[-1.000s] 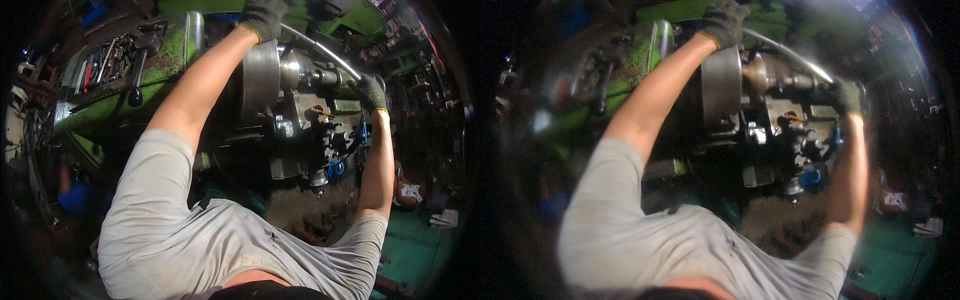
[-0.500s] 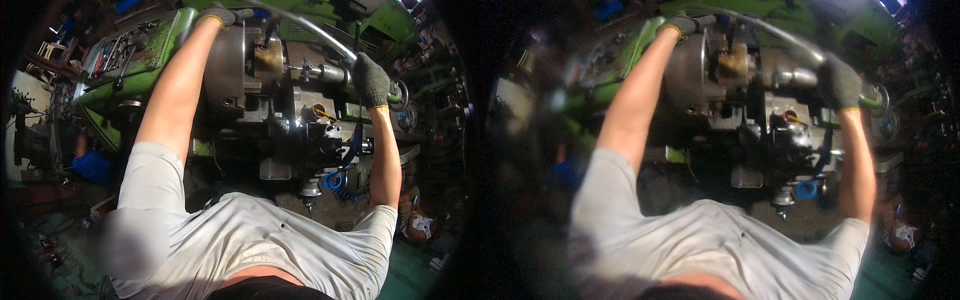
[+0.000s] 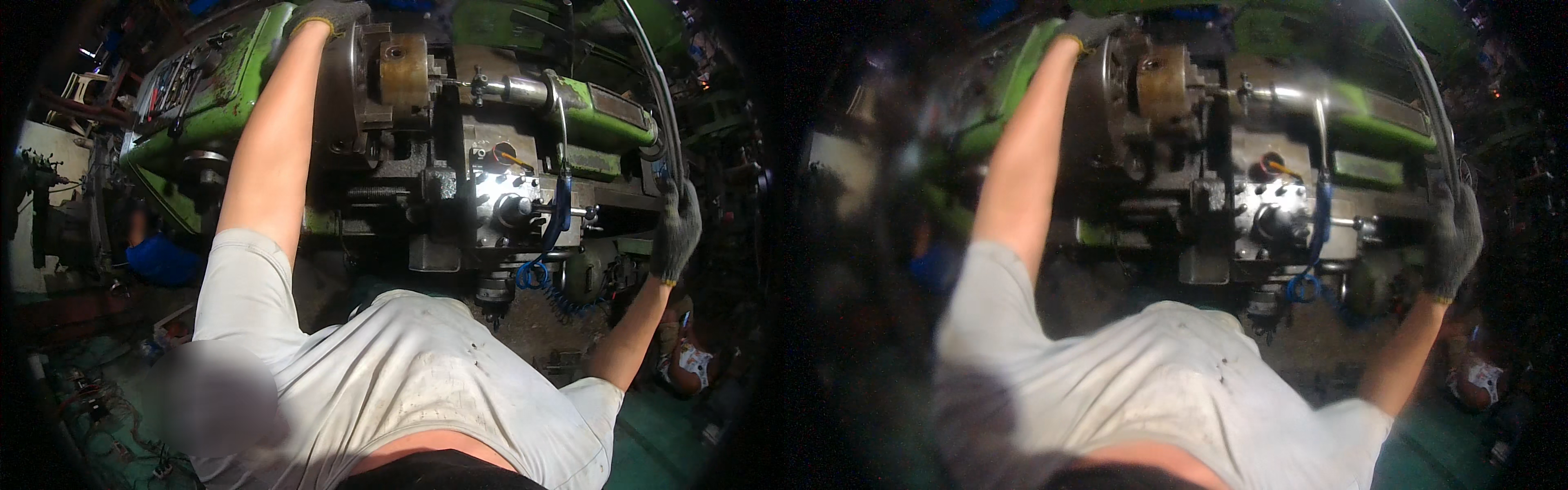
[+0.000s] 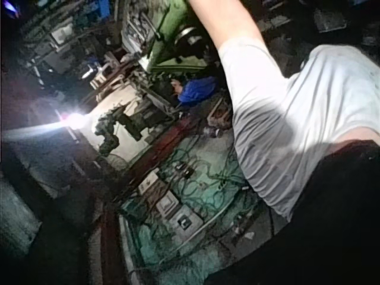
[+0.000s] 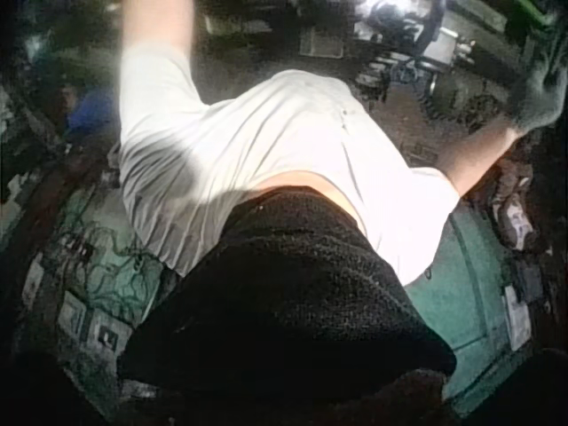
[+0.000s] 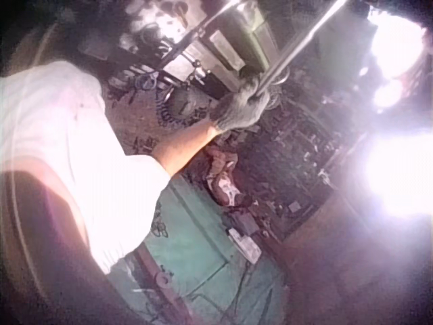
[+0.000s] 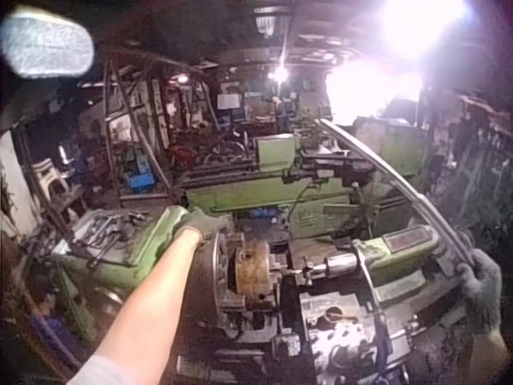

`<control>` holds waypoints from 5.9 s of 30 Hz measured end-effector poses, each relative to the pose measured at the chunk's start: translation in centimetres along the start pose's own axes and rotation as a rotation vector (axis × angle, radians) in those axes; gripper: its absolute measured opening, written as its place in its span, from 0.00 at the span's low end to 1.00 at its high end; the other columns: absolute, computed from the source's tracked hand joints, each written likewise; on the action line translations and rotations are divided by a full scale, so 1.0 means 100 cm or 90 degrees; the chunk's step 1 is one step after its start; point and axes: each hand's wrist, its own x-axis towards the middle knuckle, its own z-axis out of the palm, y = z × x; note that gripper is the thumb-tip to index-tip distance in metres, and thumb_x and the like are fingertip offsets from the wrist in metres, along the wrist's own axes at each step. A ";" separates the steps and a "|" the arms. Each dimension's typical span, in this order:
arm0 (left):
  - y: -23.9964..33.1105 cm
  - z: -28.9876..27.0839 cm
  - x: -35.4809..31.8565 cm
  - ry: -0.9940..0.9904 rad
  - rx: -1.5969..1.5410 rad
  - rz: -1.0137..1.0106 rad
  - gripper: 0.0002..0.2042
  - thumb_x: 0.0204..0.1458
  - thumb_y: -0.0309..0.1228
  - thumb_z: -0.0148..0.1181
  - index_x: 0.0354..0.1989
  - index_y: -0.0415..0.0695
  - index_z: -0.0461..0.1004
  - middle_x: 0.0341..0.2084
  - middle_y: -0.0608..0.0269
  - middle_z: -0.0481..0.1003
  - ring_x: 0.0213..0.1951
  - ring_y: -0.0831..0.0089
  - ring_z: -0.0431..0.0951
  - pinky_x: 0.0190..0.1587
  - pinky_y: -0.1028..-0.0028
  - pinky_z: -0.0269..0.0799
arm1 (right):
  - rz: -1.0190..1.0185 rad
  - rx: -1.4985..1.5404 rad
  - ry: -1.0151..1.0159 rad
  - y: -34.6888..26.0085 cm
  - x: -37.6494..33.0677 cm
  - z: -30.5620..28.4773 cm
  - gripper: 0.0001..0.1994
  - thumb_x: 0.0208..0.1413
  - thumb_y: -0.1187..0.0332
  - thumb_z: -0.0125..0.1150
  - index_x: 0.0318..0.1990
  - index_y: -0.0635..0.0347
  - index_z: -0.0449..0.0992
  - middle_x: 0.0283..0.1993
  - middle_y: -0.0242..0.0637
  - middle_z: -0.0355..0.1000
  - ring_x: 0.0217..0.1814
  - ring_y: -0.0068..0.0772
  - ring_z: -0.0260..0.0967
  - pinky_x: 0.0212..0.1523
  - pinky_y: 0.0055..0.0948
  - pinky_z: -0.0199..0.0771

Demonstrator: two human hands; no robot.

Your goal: The person operates a green metal lathe in a workshop, using a wrench to tighten the chuck and adjusting the tailstock. They manipulate the machine's controls and handle the rotating metal workpiece while wearing gloves.

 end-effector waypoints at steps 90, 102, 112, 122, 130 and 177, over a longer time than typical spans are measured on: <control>-0.075 0.045 -0.128 0.263 0.051 0.216 0.37 0.55 0.44 0.72 0.69 0.42 0.62 0.63 0.47 0.65 0.66 0.53 0.66 0.69 0.54 0.62 | 0.369 0.163 0.133 0.034 -0.072 0.143 0.17 0.68 0.53 0.58 0.45 0.60 0.76 0.28 0.24 0.67 0.28 0.16 0.62 0.29 0.20 0.57; -0.102 0.117 -0.211 0.376 0.107 0.287 0.39 0.48 0.38 0.77 0.64 0.33 0.64 0.59 0.45 0.68 0.61 0.49 0.70 0.65 0.56 0.66 | 0.392 0.137 0.138 0.025 -0.066 0.146 0.17 0.67 0.53 0.59 0.45 0.61 0.77 0.29 0.26 0.69 0.30 0.19 0.64 0.31 0.21 0.59; -0.122 0.161 -0.249 0.267 0.141 0.358 0.42 0.41 0.44 0.80 0.62 0.36 0.66 0.57 0.48 0.68 0.58 0.50 0.70 0.61 0.55 0.67 | 0.319 0.006 0.115 0.061 -0.081 0.136 0.16 0.72 0.60 0.54 0.50 0.65 0.80 0.40 0.36 0.79 0.37 0.29 0.73 0.40 0.31 0.75; -0.156 0.210 -0.274 0.318 -0.207 0.072 0.47 0.35 0.46 0.83 0.60 0.38 0.60 0.52 0.50 0.64 0.53 0.54 0.67 0.59 0.53 0.65 | 0.266 0.083 0.082 0.049 -0.068 0.145 0.16 0.68 0.58 0.60 0.47 0.64 0.80 0.41 0.39 0.79 0.41 0.33 0.74 0.47 0.35 0.74; -0.119 0.149 -0.233 0.467 -0.365 0.185 0.47 0.42 0.49 0.79 0.63 0.38 0.57 0.56 0.43 0.64 0.60 0.48 0.65 0.66 0.51 0.59 | 0.215 0.045 0.122 0.027 -0.060 0.145 0.18 0.65 0.55 0.66 0.39 0.66 0.77 0.28 0.32 0.70 0.30 0.27 0.61 0.33 0.33 0.66; -0.114 0.146 -0.259 0.178 -0.295 -0.028 0.68 0.44 0.49 0.77 0.77 0.41 0.22 0.61 0.26 0.67 0.57 0.32 0.74 0.63 0.49 0.70 | -0.326 -0.166 -0.167 -0.091 0.140 0.183 0.20 0.56 0.46 0.67 0.43 0.53 0.80 0.38 0.43 0.81 0.41 0.53 0.79 0.42 0.43 0.75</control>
